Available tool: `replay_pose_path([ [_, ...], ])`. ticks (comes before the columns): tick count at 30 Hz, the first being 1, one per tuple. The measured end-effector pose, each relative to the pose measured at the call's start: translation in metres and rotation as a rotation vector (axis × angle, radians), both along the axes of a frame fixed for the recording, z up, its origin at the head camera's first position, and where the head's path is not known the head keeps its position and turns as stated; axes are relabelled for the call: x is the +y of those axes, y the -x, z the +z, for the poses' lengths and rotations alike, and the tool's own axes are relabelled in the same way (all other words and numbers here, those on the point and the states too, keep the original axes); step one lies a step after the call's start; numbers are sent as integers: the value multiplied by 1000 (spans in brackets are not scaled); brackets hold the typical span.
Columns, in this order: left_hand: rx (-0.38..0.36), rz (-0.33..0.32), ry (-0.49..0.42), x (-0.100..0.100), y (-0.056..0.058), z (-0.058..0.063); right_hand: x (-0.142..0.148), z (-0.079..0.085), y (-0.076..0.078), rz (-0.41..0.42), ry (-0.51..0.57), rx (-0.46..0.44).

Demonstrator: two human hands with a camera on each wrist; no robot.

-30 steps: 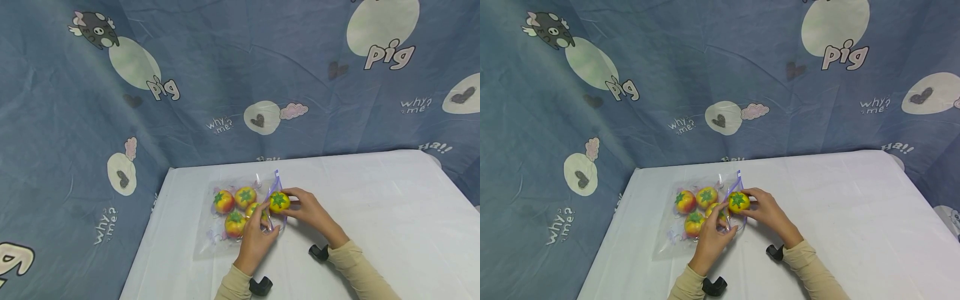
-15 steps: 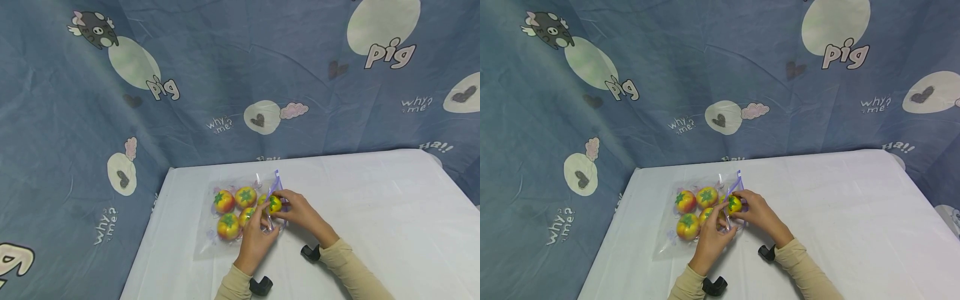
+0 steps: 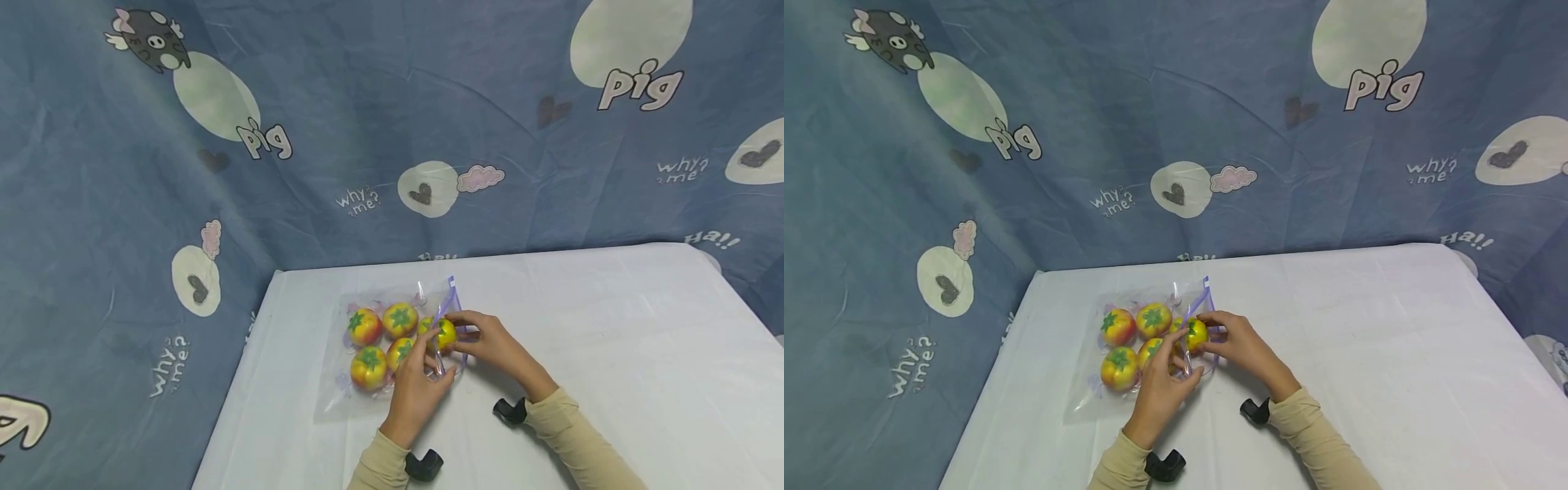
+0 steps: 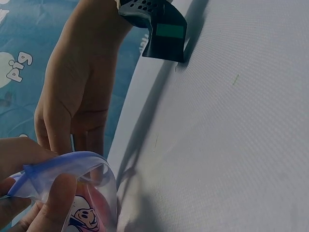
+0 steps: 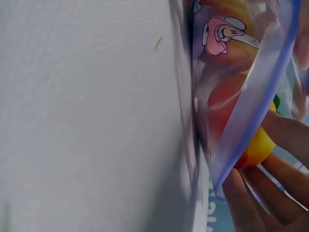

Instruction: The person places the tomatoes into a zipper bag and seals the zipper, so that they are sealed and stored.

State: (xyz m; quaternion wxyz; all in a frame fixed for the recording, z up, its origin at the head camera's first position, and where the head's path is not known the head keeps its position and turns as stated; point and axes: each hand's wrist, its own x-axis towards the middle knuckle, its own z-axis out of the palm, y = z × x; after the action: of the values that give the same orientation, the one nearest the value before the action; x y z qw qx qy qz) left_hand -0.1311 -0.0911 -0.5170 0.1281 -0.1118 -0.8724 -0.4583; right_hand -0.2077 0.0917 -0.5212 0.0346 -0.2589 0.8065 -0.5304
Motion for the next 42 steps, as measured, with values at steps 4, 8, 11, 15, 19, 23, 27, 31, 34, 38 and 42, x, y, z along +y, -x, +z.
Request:
replay_pose_path([
  [4,11,-5,-2,0,0,0,-2,1,0,7,-9,14],
  [8,11,-3,-4,0,1,0,-5,1,-1,11,-18,38],
  [11,7,0,-3,-1,1,0,-8,0,-2,-2,-13,53],
  [15,10,2,3,-1,1,0,-11,-1,-5,-20,-17,80],
  [19,17,4,9,0,1,0,-12,-3,-5,-26,-28,106],
  [23,20,6,9,0,1,0,-12,-3,-5,-18,-24,90],
  [27,14,9,5,0,0,1,-12,-3,-5,-8,-24,79],
  [31,11,11,-6,0,0,2,-13,-5,-4,8,-25,75],
  [34,11,13,-10,0,-1,1,-14,-6,-4,24,-29,73],
  [38,5,18,-4,0,-1,2,-16,-5,-5,33,-39,65],
  [42,-7,20,-6,1,-1,3,-16,-4,-5,27,-61,58],
])
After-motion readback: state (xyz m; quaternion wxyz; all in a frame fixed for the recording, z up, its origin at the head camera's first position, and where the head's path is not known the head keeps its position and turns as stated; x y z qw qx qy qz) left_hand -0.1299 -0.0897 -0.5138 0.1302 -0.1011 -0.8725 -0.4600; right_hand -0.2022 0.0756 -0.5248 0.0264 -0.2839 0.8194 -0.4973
